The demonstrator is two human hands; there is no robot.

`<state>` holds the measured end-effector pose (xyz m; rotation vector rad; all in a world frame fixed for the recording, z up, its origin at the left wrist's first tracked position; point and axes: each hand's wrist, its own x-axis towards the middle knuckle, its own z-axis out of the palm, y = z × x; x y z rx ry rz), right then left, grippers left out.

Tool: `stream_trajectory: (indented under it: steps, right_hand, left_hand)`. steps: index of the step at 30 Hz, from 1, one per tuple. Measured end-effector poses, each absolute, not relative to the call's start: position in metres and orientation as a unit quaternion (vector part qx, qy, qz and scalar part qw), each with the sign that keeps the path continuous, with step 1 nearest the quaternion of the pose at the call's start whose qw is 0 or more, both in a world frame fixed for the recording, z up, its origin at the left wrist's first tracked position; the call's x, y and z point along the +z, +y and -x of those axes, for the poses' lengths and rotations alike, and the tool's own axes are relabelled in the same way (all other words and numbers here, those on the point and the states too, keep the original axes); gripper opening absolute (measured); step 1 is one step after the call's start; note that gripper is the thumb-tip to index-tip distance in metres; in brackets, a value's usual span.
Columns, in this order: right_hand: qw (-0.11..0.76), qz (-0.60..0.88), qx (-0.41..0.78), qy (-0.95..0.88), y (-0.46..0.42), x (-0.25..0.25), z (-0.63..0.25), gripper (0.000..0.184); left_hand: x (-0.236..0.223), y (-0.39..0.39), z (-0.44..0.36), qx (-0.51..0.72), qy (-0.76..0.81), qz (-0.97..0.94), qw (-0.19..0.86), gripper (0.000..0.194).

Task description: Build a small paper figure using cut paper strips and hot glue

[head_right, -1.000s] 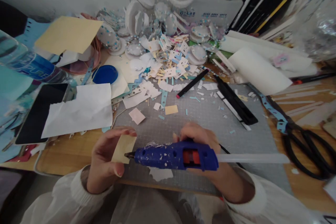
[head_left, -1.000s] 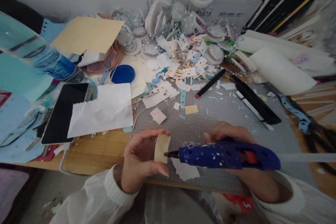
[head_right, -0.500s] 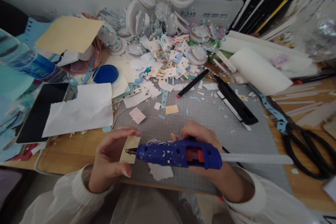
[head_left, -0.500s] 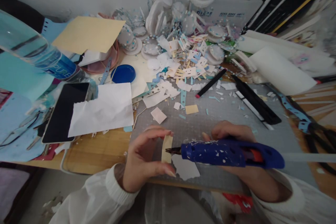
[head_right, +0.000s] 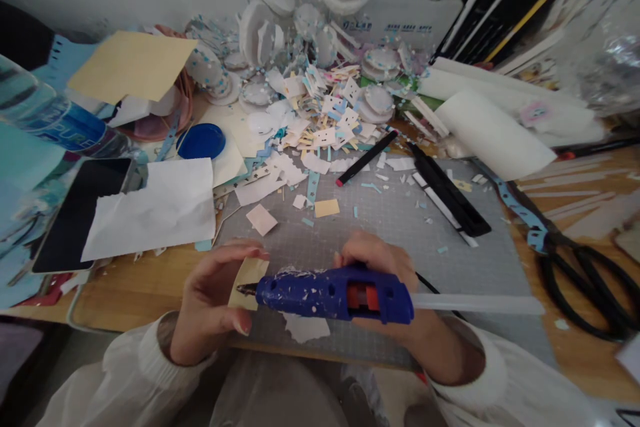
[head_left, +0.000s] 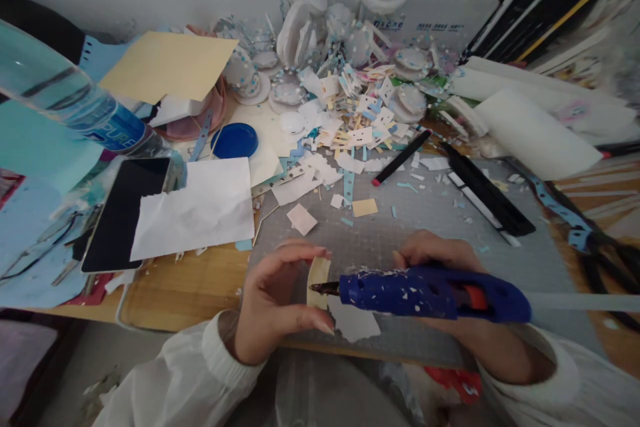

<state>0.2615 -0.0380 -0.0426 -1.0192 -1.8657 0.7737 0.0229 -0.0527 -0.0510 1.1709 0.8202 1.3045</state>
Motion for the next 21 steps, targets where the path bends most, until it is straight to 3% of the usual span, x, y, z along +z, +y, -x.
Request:
stream_trajectory:
  steps: [14,21]
  right_hand:
    - [0.414,0.391,0.342,-0.748,-0.035,-0.033,-0.264,0.031]
    - [0.412,0.404,0.29,-0.764,-0.033,-0.027,-0.266,0.021]
  left_hand:
    - [-0.051,-0.052,-0.024,0.583,0.347,-0.48,0.556,0.055]
    - [-0.047,-0.052,-0.025,0.592,0.366,-0.466,0.546,0.052]
